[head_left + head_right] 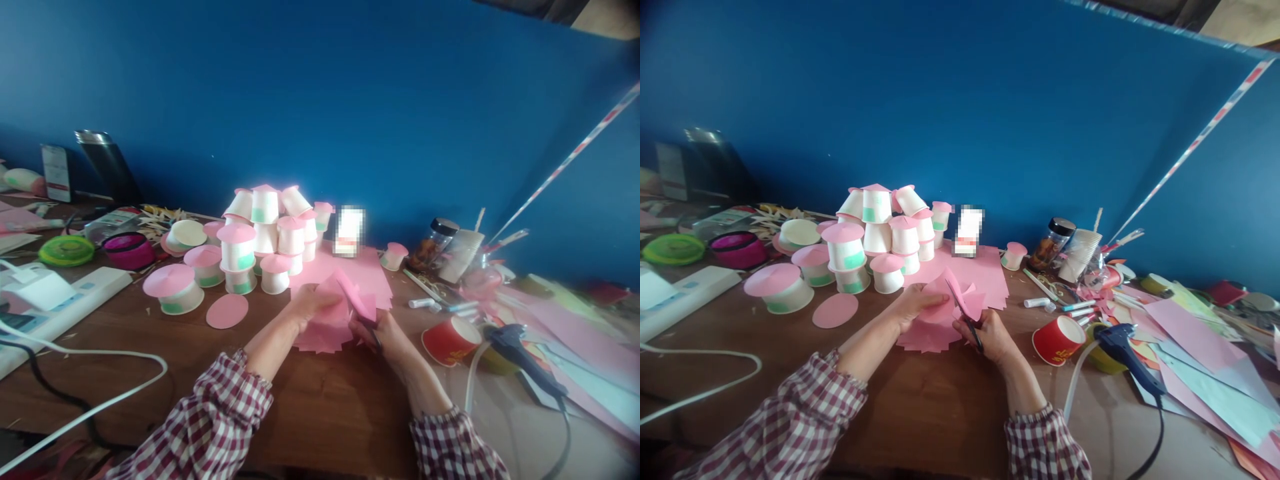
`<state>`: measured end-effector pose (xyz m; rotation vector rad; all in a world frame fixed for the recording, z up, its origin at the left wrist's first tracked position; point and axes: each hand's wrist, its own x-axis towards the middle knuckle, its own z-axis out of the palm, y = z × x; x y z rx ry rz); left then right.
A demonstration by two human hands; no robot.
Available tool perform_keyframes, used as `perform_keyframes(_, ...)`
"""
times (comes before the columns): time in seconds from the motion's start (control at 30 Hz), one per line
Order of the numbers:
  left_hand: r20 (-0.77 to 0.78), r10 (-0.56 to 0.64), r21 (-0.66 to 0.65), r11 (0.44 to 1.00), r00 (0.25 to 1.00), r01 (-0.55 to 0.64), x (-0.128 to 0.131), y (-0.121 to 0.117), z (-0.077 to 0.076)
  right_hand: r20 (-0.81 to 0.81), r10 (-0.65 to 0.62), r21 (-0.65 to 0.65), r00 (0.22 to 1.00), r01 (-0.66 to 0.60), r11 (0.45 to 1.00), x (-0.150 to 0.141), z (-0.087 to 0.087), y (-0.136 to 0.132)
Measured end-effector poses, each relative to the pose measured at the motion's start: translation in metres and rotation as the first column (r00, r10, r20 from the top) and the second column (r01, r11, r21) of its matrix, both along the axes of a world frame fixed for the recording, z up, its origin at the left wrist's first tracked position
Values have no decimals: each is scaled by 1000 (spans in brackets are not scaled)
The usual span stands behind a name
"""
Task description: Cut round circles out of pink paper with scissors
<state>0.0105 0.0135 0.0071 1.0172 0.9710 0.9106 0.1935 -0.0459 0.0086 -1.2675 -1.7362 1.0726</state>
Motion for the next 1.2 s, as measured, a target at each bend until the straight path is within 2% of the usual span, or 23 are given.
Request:
perform_keyframes(0.2, -10, -11, 8, 1000, 1000, 11, -1, 0, 1, -17, -17, -73, 1000, 16, 997, -1, -2, -2)
perform_keyframes(0.4, -67, -140, 39, 989, 988, 143, 1, -4, 3, -49, 8, -93, 999, -12, 996, 0, 2, -2)
perform_keyframes(0.6, -125, -199, 26, 979, 972, 203, 4, -8, 7, -54, 22, -77, 998, -26, 997, 1, 0, -1)
perform_keyframes(0.7, -136, -168, 55, 983, 976, 177, 2, -9, 6, -37, -19, -91, 999, 15, 996, 1, -4, 1)
perform_keyframes(0.77, -131, -108, 86, 989, 985, 120, 2, -9, 4, -65, -95, -93, 993, 89, 992, 1, -6, 3)
perform_keyframes(0.83, -116, -54, 77, 995, 992, 64, 2, -8, 2, -156, -192, -78, 969, 182, 980, 2, -7, 5)
perform_keyframes(0.93, -106, -33, -7, 999, 994, 33, 4, -7, -2, -299, -297, -75, 907, 288, 955, 1, -7, 8)
perform_keyframes(1.03, -106, -23, -41, 999, 994, 19, 7, -6, -5, -378, -312, -71, 872, 308, 949, -3, -8, 9)
perform_keyframes(1.13, -57, -54, 19, 998, 997, 55, 10, -7, -5, -488, -284, -90, 826, 275, 957, -9, -10, 9)
perform_keyframes(1.2, -30, -19, 64, 998, 999, 21, 12, -9, -3, -493, -267, -83, 828, 261, 962, -12, -11, 9)
